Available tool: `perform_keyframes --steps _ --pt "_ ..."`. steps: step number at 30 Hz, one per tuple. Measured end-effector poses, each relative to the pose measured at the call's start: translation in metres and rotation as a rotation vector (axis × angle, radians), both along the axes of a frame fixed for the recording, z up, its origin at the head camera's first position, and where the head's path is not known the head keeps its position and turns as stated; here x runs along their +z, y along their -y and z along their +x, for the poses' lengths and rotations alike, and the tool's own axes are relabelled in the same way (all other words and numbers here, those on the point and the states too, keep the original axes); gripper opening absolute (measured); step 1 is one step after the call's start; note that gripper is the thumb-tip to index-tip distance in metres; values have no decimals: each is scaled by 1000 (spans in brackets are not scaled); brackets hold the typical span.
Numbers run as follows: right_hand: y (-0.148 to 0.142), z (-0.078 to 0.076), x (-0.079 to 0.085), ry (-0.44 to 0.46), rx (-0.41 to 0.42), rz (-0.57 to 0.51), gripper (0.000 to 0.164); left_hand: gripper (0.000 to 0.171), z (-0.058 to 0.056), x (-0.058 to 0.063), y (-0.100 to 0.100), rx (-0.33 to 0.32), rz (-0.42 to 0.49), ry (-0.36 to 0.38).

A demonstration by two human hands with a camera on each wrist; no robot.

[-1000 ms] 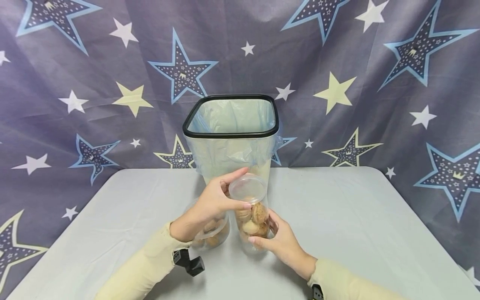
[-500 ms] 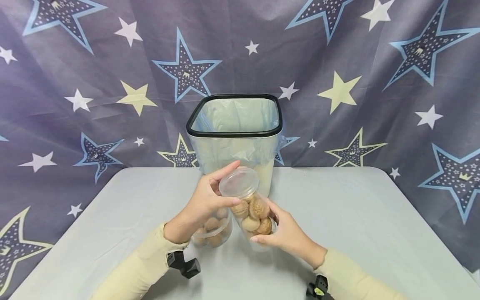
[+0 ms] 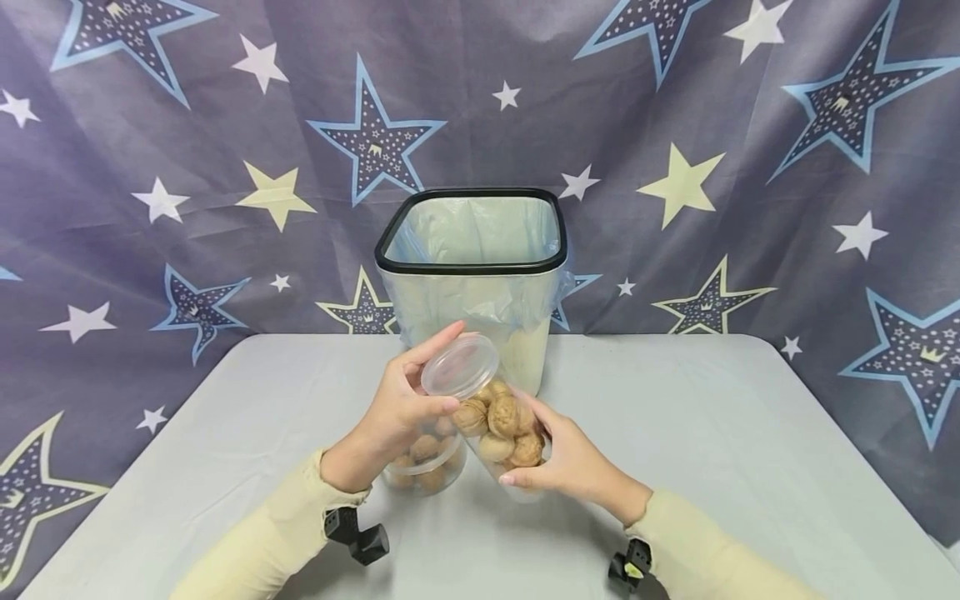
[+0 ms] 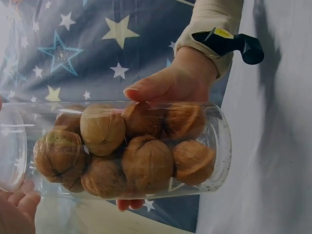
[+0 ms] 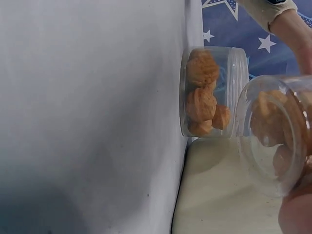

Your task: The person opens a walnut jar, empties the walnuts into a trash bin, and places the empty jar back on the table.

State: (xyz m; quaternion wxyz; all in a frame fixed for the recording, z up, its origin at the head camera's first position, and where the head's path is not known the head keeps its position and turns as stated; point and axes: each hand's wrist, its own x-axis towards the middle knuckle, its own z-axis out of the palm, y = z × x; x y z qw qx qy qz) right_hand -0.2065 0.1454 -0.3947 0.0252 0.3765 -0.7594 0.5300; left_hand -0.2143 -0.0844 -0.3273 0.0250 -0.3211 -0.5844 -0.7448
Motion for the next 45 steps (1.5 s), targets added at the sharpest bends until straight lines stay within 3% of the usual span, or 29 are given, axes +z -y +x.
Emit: perform_keyframes --steps 16,29,32,39,45 --pt "6 -3 2 26 -10 55 88 106 -3 -12 12 -29 57 50" --pt "3 -7 7 -29 -29 101 77 96 -5 -19 27 -92 54 -3" --pt "2 -8 9 -32 -33 112 77 96 -5 -19 32 -81 -14 -60" --pt "-5 -11 15 -61 -30 163 81 88 -10 -12 44 -57 -228 -353" --pt "-10 -13 19 -57 19 204 83 93 -14 -5 51 -73 -395 -518"
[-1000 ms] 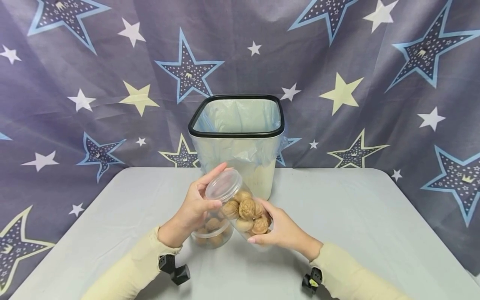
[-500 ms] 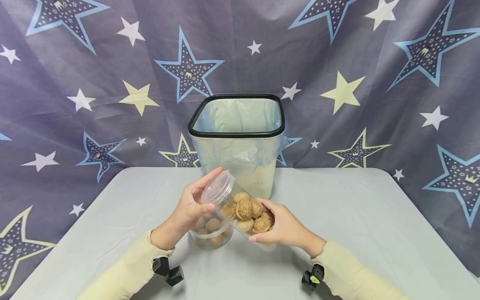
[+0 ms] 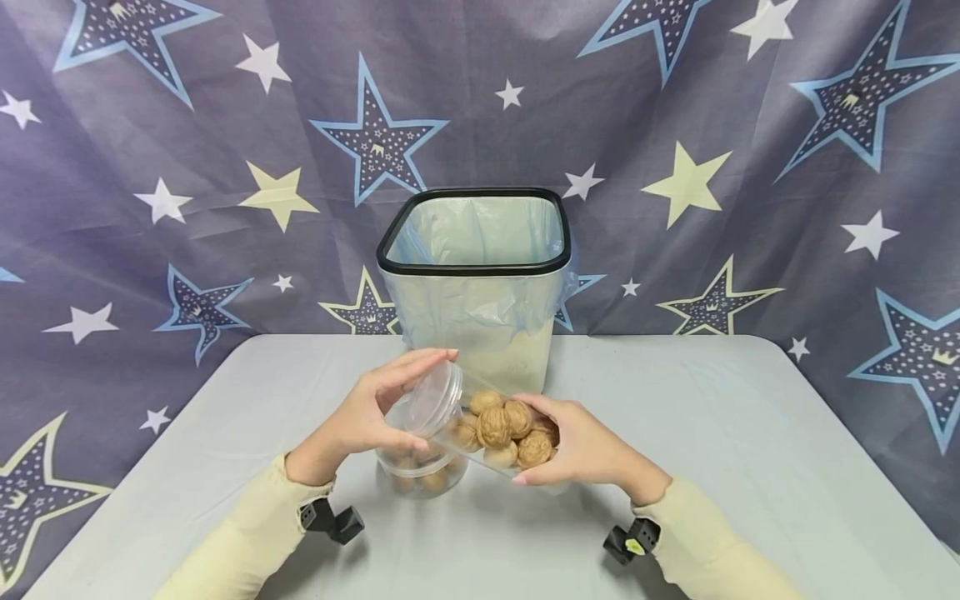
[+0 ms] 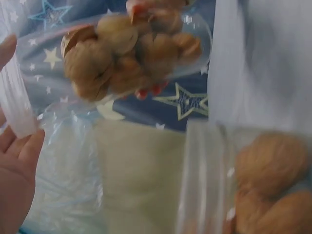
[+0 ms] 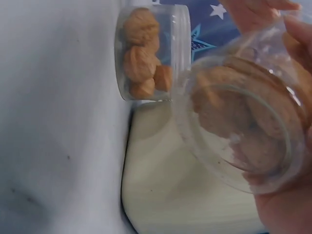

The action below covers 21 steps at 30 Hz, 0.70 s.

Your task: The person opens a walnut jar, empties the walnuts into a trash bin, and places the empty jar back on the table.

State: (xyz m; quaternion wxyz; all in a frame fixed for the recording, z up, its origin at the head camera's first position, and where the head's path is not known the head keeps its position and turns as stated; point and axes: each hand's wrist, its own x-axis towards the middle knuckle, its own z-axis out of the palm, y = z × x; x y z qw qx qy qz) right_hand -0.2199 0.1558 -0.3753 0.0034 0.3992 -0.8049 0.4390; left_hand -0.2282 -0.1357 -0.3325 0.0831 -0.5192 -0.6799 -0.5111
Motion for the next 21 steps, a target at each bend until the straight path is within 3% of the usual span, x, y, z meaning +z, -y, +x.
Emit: perform_keyframes --steps 4,9,21 --pt "-3 -2 1 -13 26 42 84 100 -4 3 2 -24 -103 -97" --pt "-5 -6 0 -6 86 62 80 98 -7 2 5 -77 -169 -150" --pt "-8 -12 -1 -8 166 60 77 93 -11 -2 5 -70 -124 -239"
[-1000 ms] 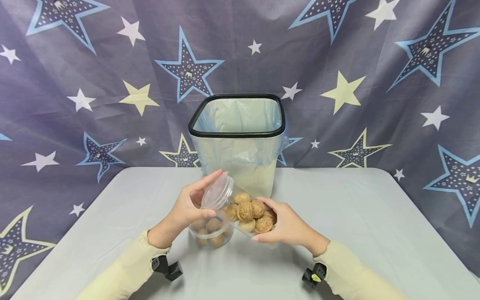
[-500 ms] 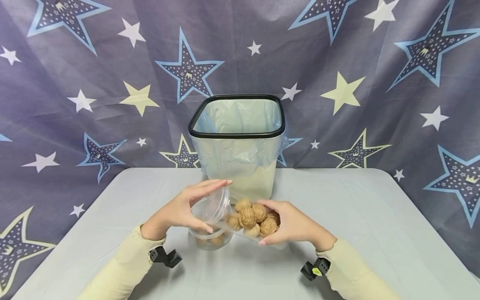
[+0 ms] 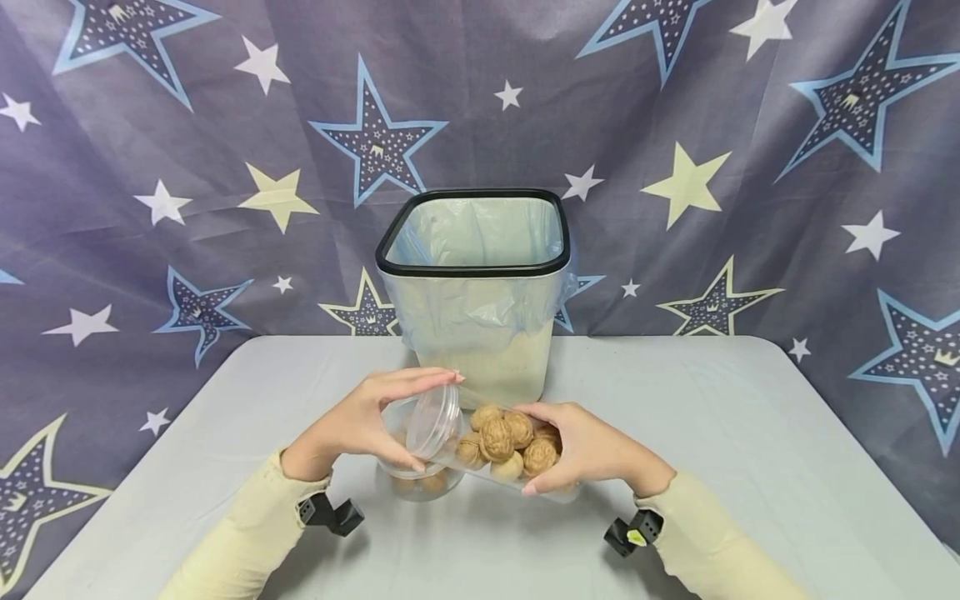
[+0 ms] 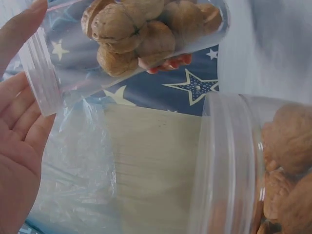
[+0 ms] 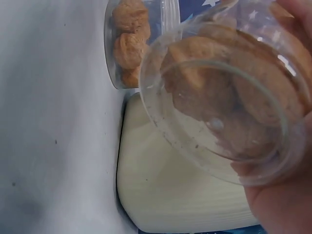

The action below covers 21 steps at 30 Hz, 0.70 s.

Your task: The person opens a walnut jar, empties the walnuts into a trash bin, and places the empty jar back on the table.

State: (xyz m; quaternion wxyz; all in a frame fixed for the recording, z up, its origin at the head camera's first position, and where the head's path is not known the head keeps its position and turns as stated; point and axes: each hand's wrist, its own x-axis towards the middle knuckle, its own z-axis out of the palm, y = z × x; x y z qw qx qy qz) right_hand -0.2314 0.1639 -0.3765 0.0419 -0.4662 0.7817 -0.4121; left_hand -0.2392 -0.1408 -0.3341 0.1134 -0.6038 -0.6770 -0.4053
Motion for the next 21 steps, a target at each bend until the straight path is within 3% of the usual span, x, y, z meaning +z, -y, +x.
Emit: perform_keyframes --steps 21 --pt "2 2 -4 -22 -44 22 80 91 0 -3 -1 -3 -2 -24"
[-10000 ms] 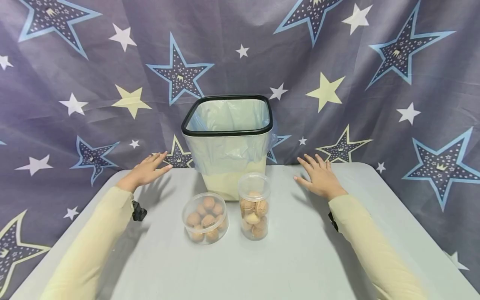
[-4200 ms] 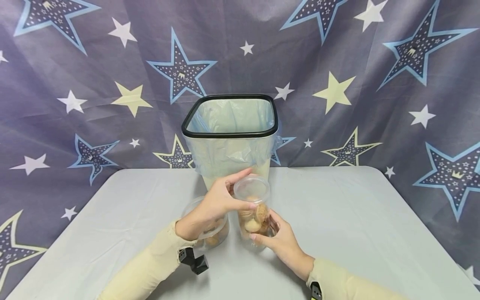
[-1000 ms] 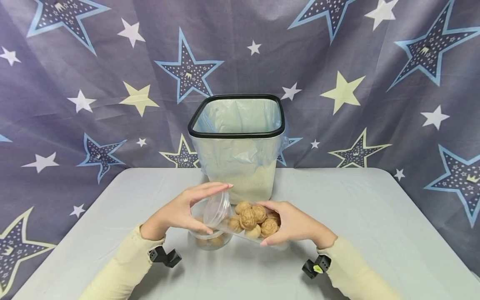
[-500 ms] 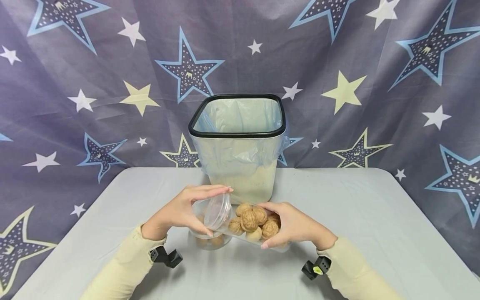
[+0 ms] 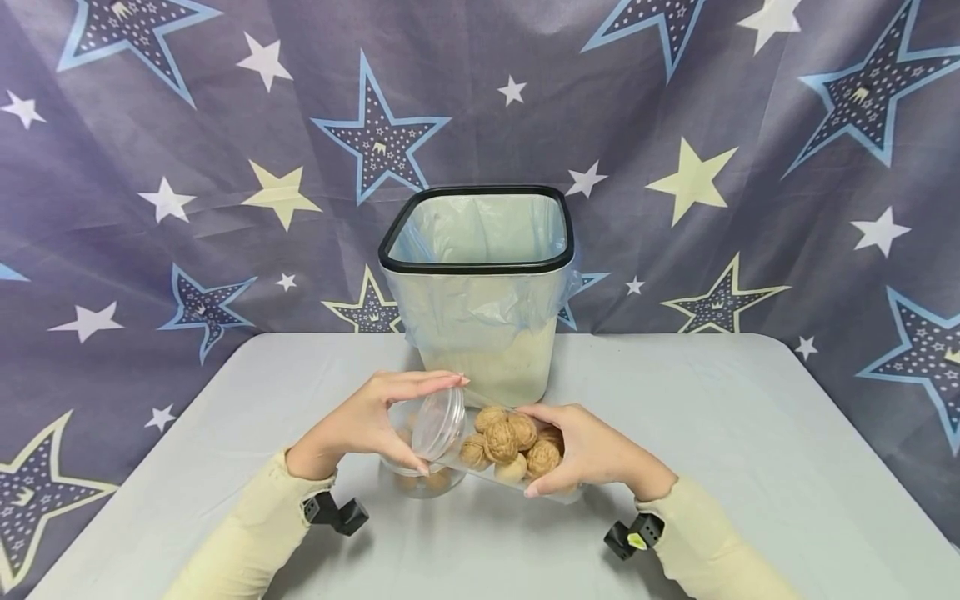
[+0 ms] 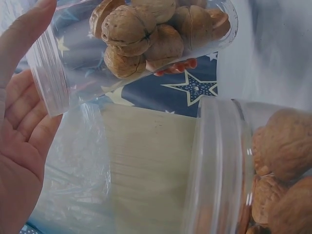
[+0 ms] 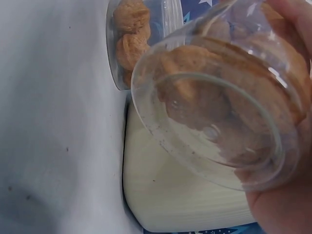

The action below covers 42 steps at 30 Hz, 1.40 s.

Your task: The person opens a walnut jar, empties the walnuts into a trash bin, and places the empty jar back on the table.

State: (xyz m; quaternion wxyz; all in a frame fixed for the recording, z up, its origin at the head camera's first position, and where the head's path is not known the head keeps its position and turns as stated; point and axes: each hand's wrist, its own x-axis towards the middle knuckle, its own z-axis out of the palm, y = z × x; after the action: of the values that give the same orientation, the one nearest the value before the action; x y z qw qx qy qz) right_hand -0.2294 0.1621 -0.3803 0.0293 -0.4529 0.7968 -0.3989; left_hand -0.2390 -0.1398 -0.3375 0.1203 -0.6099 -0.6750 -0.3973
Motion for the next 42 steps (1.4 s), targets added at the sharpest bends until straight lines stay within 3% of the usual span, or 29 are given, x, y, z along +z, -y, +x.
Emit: perform_keyframes --steps 16,42 --pt "-2 2 -1 -8 -23 -8 79 90 2 1 -3 44 -4 52" --pt "-1 0 -3 21 15 -36 75 90 8 4 -3 90 -17 97"
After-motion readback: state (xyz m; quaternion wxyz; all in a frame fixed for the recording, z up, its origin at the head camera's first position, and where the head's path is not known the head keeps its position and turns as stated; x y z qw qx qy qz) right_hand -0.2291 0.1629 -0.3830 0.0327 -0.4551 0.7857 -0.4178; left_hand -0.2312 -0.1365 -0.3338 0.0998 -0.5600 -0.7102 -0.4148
